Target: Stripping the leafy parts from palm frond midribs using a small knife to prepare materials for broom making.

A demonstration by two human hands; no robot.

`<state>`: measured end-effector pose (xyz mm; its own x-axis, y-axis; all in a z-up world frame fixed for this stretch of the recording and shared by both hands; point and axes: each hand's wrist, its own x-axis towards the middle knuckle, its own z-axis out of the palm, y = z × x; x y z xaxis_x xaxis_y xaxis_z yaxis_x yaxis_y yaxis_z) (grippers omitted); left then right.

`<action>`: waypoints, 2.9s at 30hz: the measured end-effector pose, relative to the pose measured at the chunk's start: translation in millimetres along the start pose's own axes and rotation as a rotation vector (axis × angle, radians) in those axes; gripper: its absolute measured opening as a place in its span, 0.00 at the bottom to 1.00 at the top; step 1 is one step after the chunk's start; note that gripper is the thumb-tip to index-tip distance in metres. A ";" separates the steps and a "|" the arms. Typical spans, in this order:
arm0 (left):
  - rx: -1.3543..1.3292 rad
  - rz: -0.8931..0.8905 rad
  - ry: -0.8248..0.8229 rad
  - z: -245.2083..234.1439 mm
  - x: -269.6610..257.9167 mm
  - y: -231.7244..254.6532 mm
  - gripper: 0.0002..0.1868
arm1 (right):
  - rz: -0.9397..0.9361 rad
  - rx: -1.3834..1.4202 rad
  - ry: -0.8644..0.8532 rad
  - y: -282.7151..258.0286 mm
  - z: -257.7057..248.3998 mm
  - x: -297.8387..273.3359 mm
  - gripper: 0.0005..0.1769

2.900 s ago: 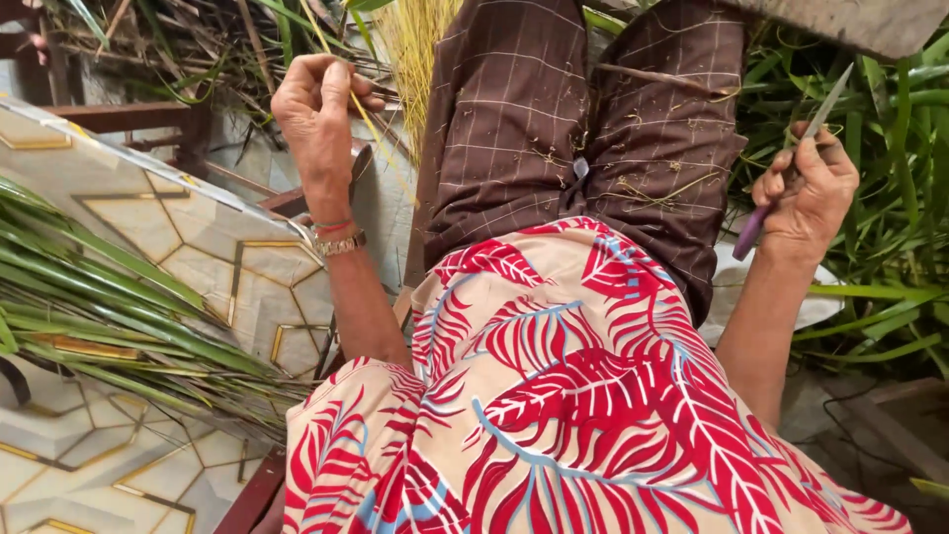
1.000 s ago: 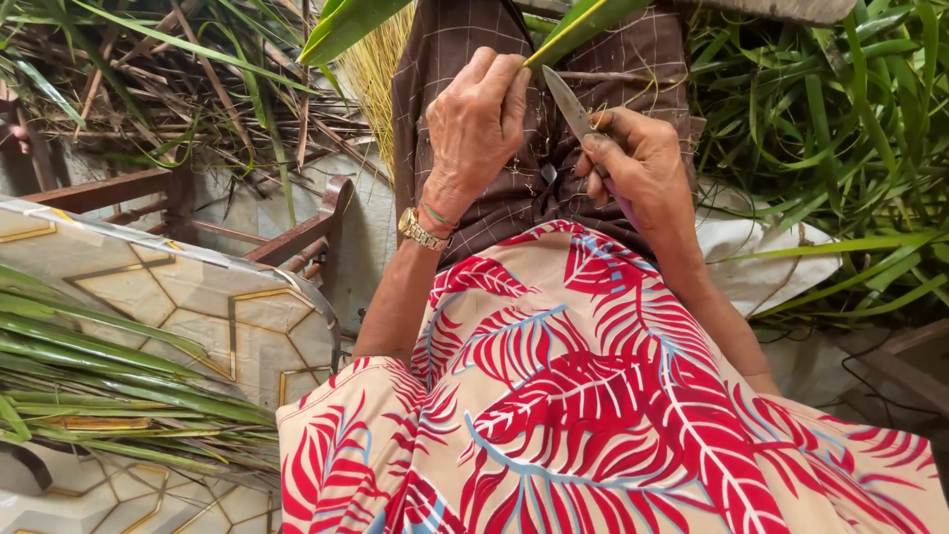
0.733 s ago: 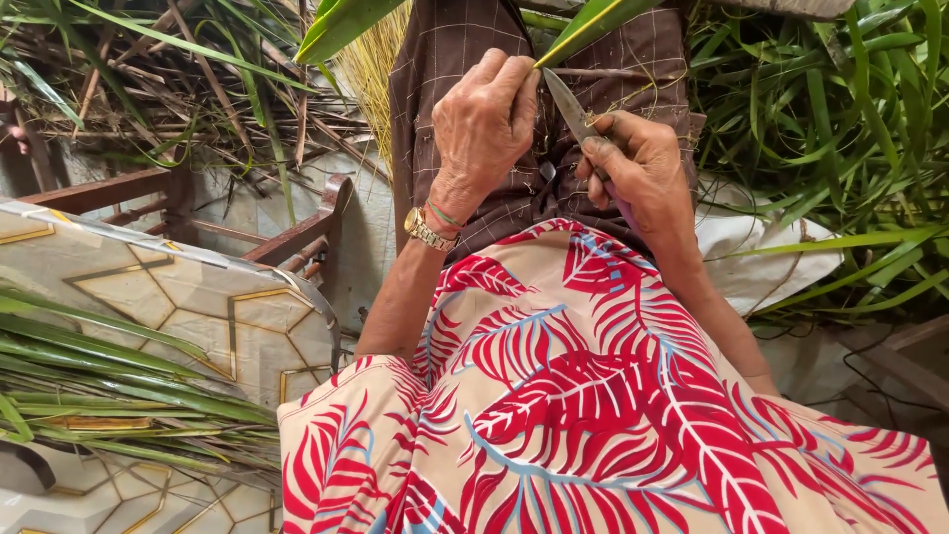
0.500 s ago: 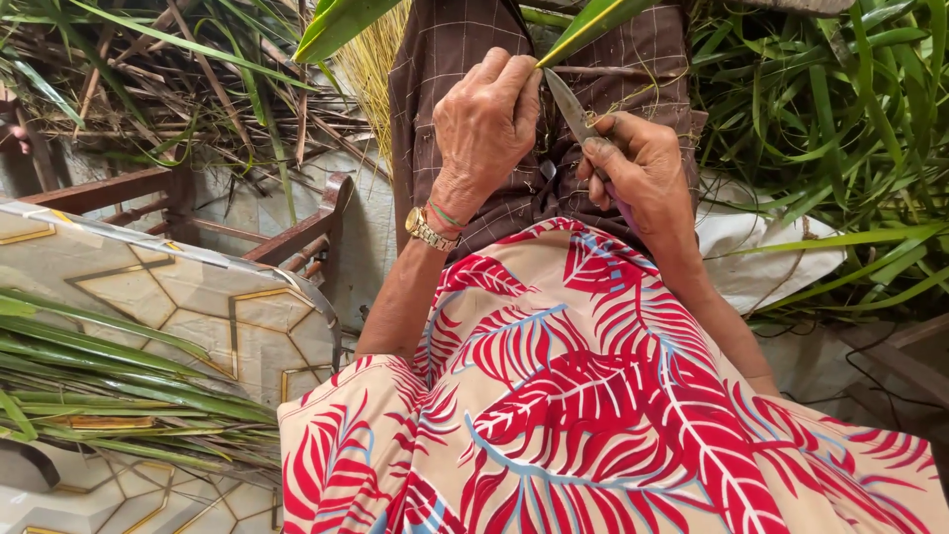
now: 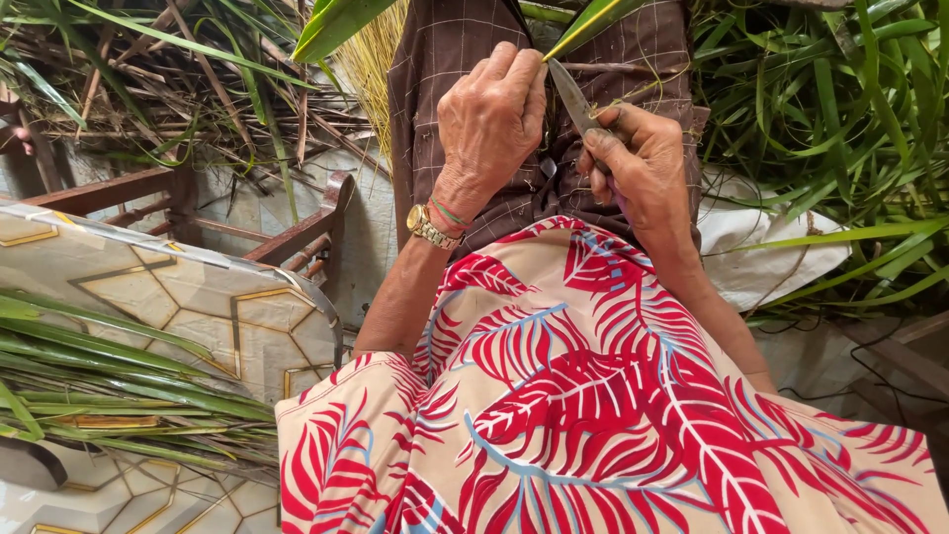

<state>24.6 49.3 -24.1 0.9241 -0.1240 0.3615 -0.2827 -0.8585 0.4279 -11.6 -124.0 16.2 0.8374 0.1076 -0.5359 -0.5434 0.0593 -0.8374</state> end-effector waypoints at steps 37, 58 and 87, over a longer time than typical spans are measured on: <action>-0.269 -0.059 0.085 -40.0 -14.9 -45.7 0.11 | -0.330 0.414 0.879 97.2 -348.8 45.4 0.08; -0.860 -0.129 -0.191 19.2 -2.0 117.1 0.05 | -0.401 0.500 -0.014 65.0 -137.2 6.4 0.24; -0.909 -0.210 -0.020 31.8 19.5 95.0 0.08 | -0.087 -0.345 0.801 128.4 -268.3 21.7 0.11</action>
<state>24.0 -50.5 -2.8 0.9809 -0.0259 0.1926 -0.1943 -0.1465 0.9699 -47.6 -380.4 -132.0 0.7345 -0.6205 -0.2747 -0.5360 -0.2823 -0.7956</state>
